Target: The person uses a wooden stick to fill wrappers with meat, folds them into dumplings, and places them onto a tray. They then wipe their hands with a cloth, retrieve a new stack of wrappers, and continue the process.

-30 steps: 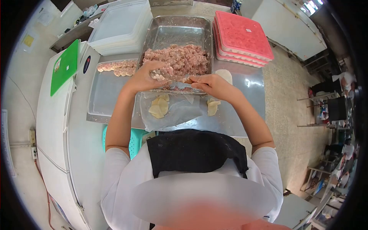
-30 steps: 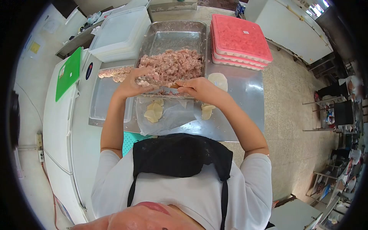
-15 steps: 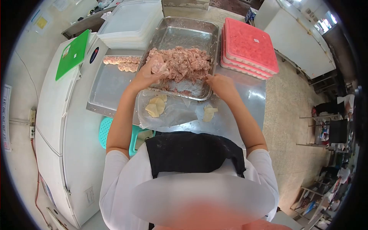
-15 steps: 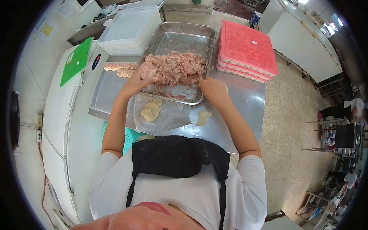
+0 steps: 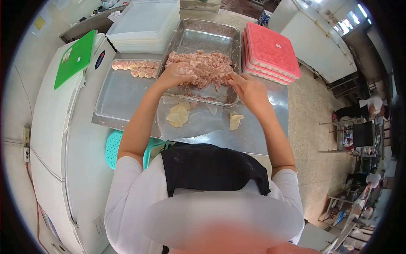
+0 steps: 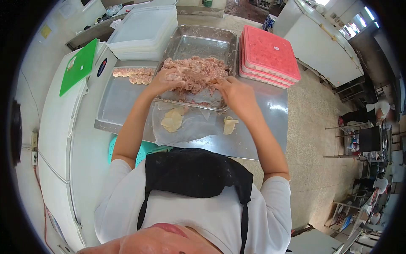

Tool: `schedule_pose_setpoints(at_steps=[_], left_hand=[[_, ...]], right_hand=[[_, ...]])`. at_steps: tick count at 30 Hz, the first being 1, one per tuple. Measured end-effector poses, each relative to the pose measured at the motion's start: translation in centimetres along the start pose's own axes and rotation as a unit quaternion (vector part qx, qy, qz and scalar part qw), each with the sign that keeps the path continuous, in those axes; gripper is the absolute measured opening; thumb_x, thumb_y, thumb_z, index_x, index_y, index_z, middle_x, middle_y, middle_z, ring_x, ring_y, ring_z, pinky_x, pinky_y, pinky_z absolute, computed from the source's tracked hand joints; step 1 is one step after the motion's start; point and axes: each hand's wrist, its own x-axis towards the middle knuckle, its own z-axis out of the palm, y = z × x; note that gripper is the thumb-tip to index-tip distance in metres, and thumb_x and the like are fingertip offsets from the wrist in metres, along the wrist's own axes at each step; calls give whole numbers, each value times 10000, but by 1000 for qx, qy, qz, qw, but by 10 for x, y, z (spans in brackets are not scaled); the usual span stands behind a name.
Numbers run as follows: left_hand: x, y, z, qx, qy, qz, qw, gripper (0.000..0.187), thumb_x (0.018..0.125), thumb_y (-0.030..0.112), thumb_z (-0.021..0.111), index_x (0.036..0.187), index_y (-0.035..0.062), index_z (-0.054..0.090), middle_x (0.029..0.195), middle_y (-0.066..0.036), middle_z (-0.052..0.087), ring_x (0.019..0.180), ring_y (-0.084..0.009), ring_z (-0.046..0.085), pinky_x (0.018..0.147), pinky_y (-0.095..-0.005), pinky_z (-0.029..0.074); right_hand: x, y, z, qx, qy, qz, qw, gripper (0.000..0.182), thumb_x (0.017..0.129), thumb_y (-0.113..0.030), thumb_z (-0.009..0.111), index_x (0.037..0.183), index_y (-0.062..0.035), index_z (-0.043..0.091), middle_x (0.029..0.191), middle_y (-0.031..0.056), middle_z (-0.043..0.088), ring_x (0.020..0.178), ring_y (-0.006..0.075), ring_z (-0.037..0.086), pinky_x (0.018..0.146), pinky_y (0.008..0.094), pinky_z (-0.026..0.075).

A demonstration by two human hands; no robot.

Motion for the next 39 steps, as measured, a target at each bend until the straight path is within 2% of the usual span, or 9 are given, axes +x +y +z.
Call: schedule_pose_setpoints(at_steps=[4, 7, 13, 18, 20, 23, 25, 31, 39], left_hand=[[13, -7, -17, -11, -43, 54, 998, 494, 707, 292, 783, 1094, 28, 625, 974, -75, 654, 825, -149, 598, 725, -294, 490], [-22, 33, -48, -8, -61, 29, 998, 433, 731, 266, 762, 1082, 49, 629, 961, -64, 660, 817, -138, 591, 696, -287, 488], [-30, 14, -83, -39, -70, 85, 993, 334, 754, 204, 762, 1028, 66, 631, 981, -34, 658, 888, -151, 598, 826, -302, 468], [-32, -4, -120, 26, -89, 160, 983, 344, 746, 164, 753, 1044, 53, 622, 963, -38, 660, 909, -170, 604, 841, -309, 470], [-42, -14, -141, -37, -106, 13, 994, 382, 730, 146, 745, 1072, 30, 619, 983, -55, 655, 931, -184, 607, 859, -305, 465], [-52, -69, -182, 33, -10, 129, 991, 432, 692, 182, 770, 1060, 15, 620, 990, -94, 642, 884, -163, 591, 775, -294, 469], [-59, -121, -209, 90, 33, 62, 993, 484, 689, 202, 776, 1104, 22, 606, 1033, -106, 632, 924, -189, 594, 792, -307, 469], [-61, -193, -216, 276, 143, -20, 950, 603, 731, 227, 751, 1265, 69, 522, 1135, -175, 612, 1013, -308, 605, 830, -389, 480], [-44, -177, -184, 225, 154, -101, 957, 763, 768, 142, 709, 1424, 119, 321, 1164, -181, 613, 1017, -341, 607, 833, -415, 485]], right_hand=[[-5, -2, 72, 41, 33, -12, 999, 215, 887, -280, 589, 1010, -121, 664, 786, 127, 590, 713, 342, 614, 624, 464, 486], [-6, 23, 79, -95, -106, 89, 986, 216, 897, -263, 575, 1026, -114, 663, 830, 145, 626, 746, 345, 621, 641, 450, 491], [6, -80, 18, 277, -31, 103, 955, 299, 899, -205, 610, 1128, -15, 638, 1023, 204, 658, 905, 332, 646, 789, 337, 498], [19, -120, 51, 171, -24, 70, 982, 294, 905, -193, 617, 1114, 13, 636, 1021, 165, 679, 897, 237, 653, 783, 298, 489], [17, -119, 55, 164, -19, 77, 983, 307, 907, -194, 618, 1124, 23, 627, 1023, 152, 685, 901, 204, 649, 783, 292, 486], [-7, -103, 69, 230, 89, 86, 965, 286, 916, -215, 600, 1105, -4, 639, 868, 113, 686, 735, 203, 649, 649, 312, 486], [-29, -104, 64, 292, 17, 288, 912, 280, 926, -203, 597, 1127, -14, 646, 736, 4, 612, 625, 81, 539, 554, 244, 423], [-82, -107, 82, 358, 83, 431, 824, 293, 949, -232, 573, 1130, -15, 651, 588, -89, 406, 480, 5, 331, 433, 177, 238], [-84, -116, 70, 392, 86, 423, 812, 250, 936, -195, 592, 1088, -12, 669, 606, -67, 427, 515, 13, 353, 463, 177, 266]])
